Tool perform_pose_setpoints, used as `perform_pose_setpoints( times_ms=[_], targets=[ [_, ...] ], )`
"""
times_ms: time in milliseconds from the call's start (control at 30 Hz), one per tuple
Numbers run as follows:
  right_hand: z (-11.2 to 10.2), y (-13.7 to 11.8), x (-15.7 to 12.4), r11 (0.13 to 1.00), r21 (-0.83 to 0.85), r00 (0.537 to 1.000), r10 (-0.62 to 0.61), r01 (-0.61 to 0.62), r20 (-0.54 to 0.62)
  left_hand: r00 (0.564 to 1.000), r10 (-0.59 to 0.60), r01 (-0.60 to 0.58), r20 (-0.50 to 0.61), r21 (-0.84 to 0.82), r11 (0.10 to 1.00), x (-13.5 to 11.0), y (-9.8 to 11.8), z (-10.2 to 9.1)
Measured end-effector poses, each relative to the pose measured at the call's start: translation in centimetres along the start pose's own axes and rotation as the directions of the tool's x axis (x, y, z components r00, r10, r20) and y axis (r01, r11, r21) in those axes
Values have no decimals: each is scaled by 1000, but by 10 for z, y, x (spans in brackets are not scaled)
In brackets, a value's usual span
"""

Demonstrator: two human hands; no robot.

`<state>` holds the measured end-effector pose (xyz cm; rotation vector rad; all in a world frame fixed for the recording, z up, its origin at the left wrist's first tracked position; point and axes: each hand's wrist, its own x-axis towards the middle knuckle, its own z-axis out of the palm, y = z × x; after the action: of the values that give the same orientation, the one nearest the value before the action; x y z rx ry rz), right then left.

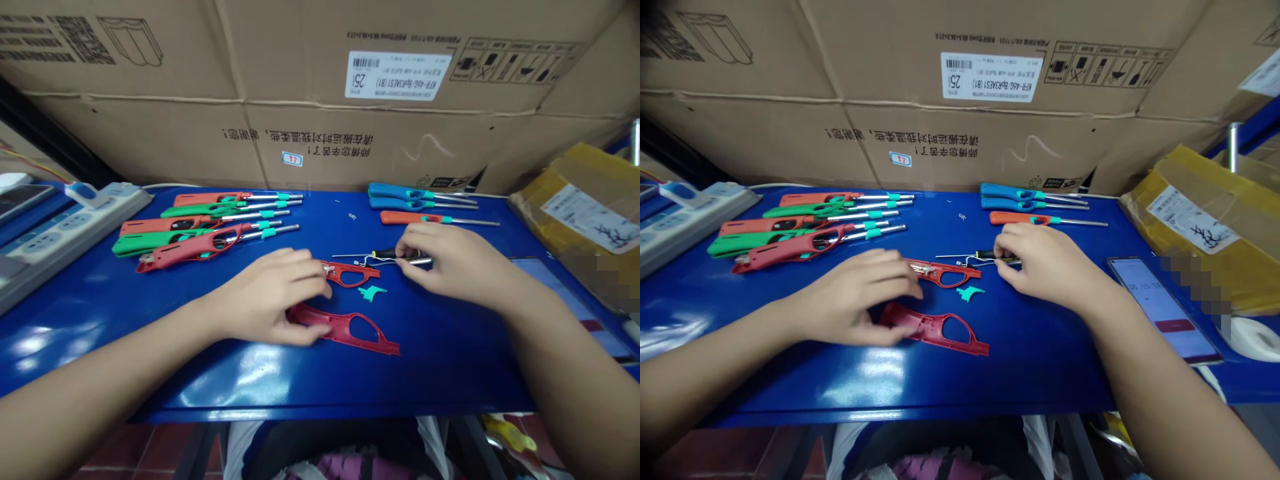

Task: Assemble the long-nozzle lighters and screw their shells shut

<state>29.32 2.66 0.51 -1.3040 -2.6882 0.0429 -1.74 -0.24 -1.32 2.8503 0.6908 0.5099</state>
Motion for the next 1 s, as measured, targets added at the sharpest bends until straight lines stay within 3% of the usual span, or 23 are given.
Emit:
perform_pose_setpoints(
  times_ms=[100,200,633,800,1000],
  targets=[
    [0,7,-2,991,-99,994,95,-90,51,988,99,-95,120,-37,995,0,5,3],
    [1,11,-5,982,-136,988,142,-132,67,985,86,-77,149,-70,995,-1,5,6],
    [-7,12,-4,974,-166,970,182,-155,159,990,-92,89,106,41,995,1,-8,6],
    [-2,19,-8,988,-110,982,123,-108,141,988,-152,152,8,-2,988,2,-13,6],
    [-4,17,-10,995,-50,989,94,-88,115,947,-289,290,-137,-15,957,4,-26,8]
  ],
)
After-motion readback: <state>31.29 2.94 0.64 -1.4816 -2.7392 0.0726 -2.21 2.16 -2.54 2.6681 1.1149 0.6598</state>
